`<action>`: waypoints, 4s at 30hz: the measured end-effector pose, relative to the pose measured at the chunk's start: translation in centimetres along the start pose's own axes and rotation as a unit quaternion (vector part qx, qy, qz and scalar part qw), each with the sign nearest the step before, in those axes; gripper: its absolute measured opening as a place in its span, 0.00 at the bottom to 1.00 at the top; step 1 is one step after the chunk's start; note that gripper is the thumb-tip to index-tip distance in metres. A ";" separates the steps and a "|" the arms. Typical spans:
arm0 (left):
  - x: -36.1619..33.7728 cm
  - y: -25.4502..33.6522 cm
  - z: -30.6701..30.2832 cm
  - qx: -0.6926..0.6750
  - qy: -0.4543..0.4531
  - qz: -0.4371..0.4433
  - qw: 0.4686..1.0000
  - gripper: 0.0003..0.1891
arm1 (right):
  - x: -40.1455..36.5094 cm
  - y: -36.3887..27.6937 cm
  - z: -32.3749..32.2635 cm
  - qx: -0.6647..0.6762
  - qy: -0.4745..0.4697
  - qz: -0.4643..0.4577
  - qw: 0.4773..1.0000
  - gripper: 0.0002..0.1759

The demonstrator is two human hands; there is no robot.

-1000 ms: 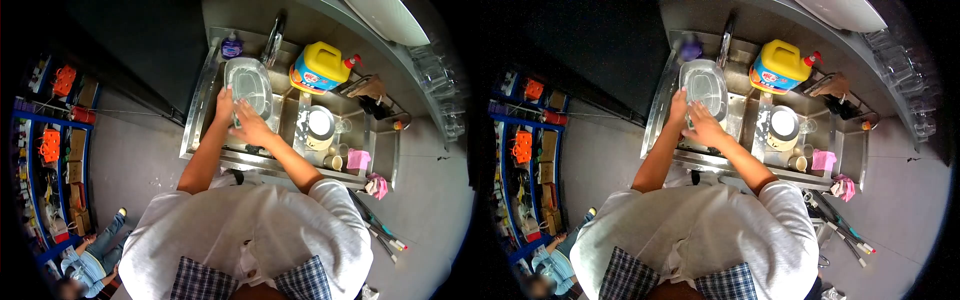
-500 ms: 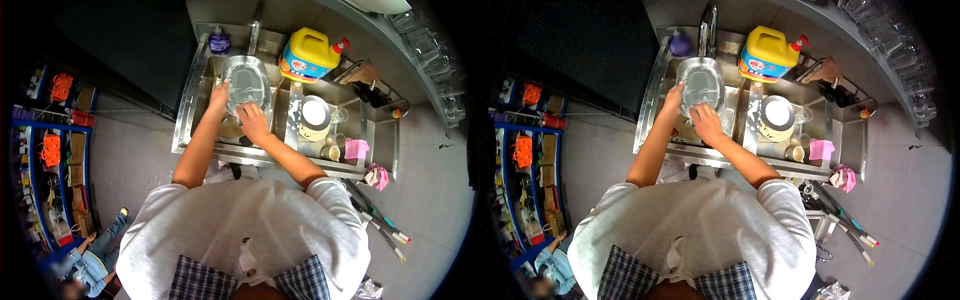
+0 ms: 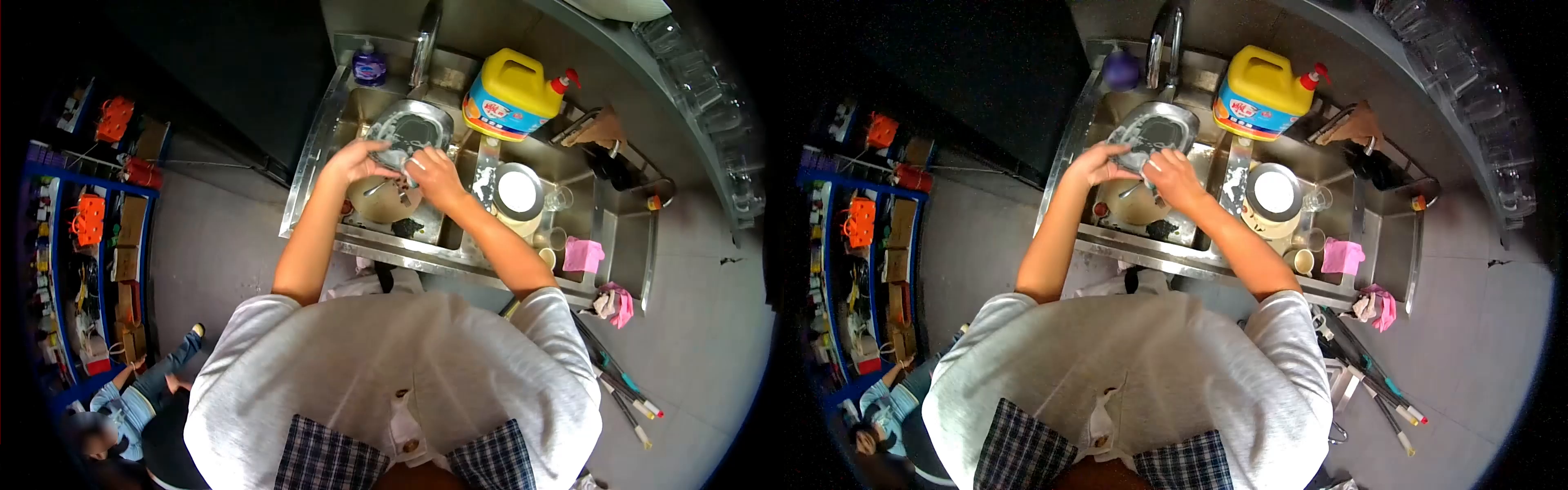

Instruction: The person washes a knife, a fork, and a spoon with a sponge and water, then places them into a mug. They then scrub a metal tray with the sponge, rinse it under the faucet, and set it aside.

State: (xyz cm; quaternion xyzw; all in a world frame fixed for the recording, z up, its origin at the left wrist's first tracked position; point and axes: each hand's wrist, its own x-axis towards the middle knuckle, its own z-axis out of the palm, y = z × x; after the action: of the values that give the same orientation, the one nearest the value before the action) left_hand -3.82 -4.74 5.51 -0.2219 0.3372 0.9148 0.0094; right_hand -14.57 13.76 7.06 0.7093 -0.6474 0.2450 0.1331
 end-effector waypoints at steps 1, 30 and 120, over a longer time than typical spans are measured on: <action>0.1 -0.4 -0.3 0.006 0.005 0.008 1.000 0.18 | -0.1 0.0 0.4 0.000 0.012 0.006 1.000 0.13; -2.4 0.6 -3.6 -0.125 0.115 0.004 0.985 0.18 | -1.0 2.5 -2.5 -0.065 -0.021 -0.041 0.997 0.09; 0.3 -2.8 -1.3 -0.002 -0.016 -0.003 1.000 0.24 | 0.9 -1.6 -0.2 -0.074 -0.026 0.338 0.938 0.29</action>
State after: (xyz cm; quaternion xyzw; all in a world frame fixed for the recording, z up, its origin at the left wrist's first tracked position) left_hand -3.09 -3.41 2.76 -0.2086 0.3348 0.9187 0.0172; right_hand -13.04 13.32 7.86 0.4432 -0.8683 0.2087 0.0777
